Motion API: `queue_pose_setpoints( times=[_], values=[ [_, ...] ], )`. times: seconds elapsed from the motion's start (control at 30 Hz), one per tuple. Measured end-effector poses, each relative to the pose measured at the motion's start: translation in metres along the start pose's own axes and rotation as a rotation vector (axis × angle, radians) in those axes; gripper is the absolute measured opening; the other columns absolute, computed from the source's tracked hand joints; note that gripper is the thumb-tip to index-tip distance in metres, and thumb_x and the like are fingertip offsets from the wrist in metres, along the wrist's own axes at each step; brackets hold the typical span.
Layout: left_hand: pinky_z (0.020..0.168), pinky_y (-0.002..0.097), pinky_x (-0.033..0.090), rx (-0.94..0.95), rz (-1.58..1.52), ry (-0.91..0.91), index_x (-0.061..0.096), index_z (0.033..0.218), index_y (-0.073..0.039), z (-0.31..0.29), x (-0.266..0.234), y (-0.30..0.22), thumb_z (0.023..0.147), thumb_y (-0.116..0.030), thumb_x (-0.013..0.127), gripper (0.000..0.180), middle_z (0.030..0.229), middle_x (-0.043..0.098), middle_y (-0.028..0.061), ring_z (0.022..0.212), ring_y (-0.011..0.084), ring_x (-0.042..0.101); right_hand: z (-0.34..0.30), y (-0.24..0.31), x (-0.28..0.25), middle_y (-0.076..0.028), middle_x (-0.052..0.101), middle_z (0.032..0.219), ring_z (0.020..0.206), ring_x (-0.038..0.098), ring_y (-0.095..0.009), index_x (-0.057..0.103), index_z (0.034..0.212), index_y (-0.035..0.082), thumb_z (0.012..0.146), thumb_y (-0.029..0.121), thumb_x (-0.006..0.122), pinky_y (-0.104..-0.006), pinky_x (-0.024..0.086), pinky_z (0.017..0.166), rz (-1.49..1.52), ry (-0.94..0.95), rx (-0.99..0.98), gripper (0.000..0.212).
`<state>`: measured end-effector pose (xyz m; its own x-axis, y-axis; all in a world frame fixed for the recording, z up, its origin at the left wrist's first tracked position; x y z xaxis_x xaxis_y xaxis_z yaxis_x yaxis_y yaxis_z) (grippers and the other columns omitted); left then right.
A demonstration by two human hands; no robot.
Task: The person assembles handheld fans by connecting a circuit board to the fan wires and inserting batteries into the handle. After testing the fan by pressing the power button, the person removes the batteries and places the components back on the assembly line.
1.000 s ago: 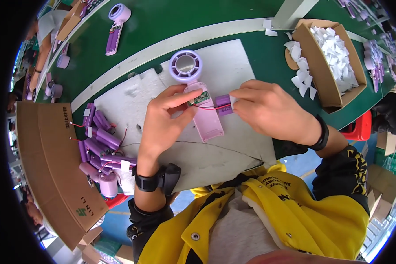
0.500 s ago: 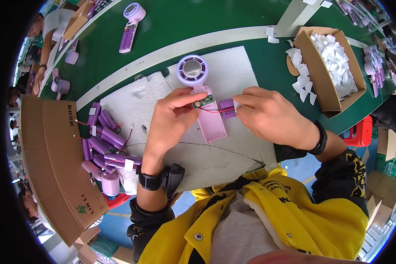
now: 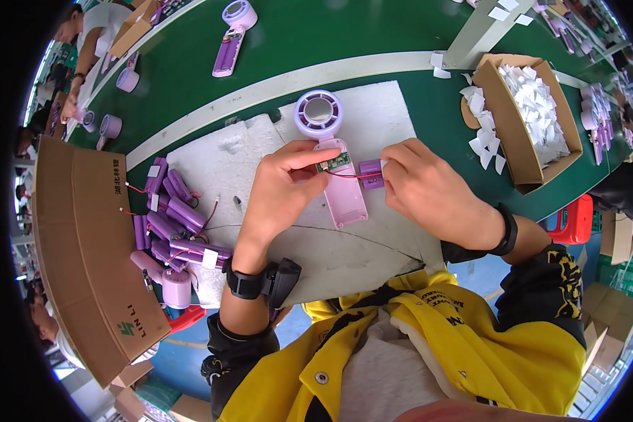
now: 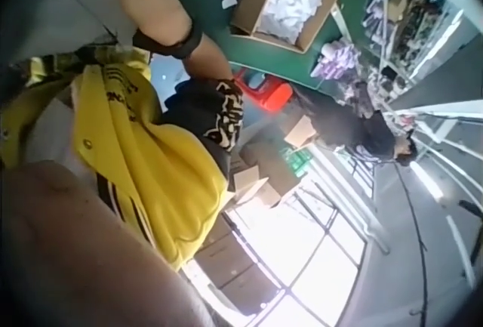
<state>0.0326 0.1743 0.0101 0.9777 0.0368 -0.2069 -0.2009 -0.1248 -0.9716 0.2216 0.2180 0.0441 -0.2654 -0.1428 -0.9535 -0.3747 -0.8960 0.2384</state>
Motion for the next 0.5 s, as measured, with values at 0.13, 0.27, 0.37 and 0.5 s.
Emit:
queue_pose_setpoints(
  times=[0.13, 0.27, 0.37, 0.5],
  values=[
    [0.080, 0.0248, 0.053, -0.002, 0.005, -0.005, 0.073, 0.113, -0.007, 0.000, 0.002, -0.001, 0.078, 0.008, 0.063, 0.039, 0.113, 0.066, 0.0089, 0.090, 0.0134, 0.065, 0.002, -0.008, -0.010, -0.013, 0.059, 0.095, 0.087, 0.060, -0.031, 0.056, 0.083, -0.003, 0.071, -0.003, 0.066, -0.0360, 0.053, 0.077, 0.112, -0.007, -0.064, 0.016],
    [0.078, 0.0242, 0.052, 0.014, 0.000, -0.004, 0.073, 0.113, -0.006, 0.003, 0.005, 0.000, 0.078, 0.008, 0.063, 0.039, 0.111, 0.067, 0.0086, 0.088, 0.0125, 0.064, 0.001, -0.034, -0.012, -0.013, 0.059, 0.095, 0.084, 0.060, -0.030, 0.055, 0.084, -0.002, 0.074, -0.003, 0.065, -0.0347, 0.053, 0.075, 0.381, 0.051, 0.110, 0.015],
    [0.078, 0.0239, 0.052, 0.021, -0.029, -0.027, 0.073, 0.112, -0.006, 0.000, 0.003, 0.004, 0.078, 0.007, 0.063, 0.038, 0.110, 0.067, 0.0084, 0.088, 0.0124, 0.064, -0.003, -0.066, -0.033, -0.011, 0.062, 0.100, 0.083, 0.062, -0.021, 0.058, 0.092, -0.004, 0.077, -0.003, 0.065, -0.0324, 0.052, 0.072, 0.520, 0.079, 0.246, 0.016],
    [0.079, 0.0243, 0.052, 0.005, -0.043, 0.005, 0.073, 0.112, -0.006, 0.005, 0.008, -0.006, 0.078, 0.007, 0.064, 0.037, 0.108, 0.068, 0.0085, 0.088, 0.0134, 0.066, -0.064, -0.169, -0.123, -0.011, 0.066, 0.094, 0.085, 0.063, -0.016, 0.064, 0.103, -0.003, 0.079, 0.003, 0.068, -0.0296, 0.052, 0.074, 0.032, -0.164, 0.740, 0.024]
  ],
)
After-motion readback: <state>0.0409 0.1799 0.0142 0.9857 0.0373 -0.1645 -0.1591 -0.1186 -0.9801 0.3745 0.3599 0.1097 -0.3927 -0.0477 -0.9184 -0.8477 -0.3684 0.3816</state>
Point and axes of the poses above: each hand's wrist, its own z-axis towards the middle knuckle, its own x-axis out of the palm, y = z × x, the point moved 5 cm from there along z, towards the middle knuckle
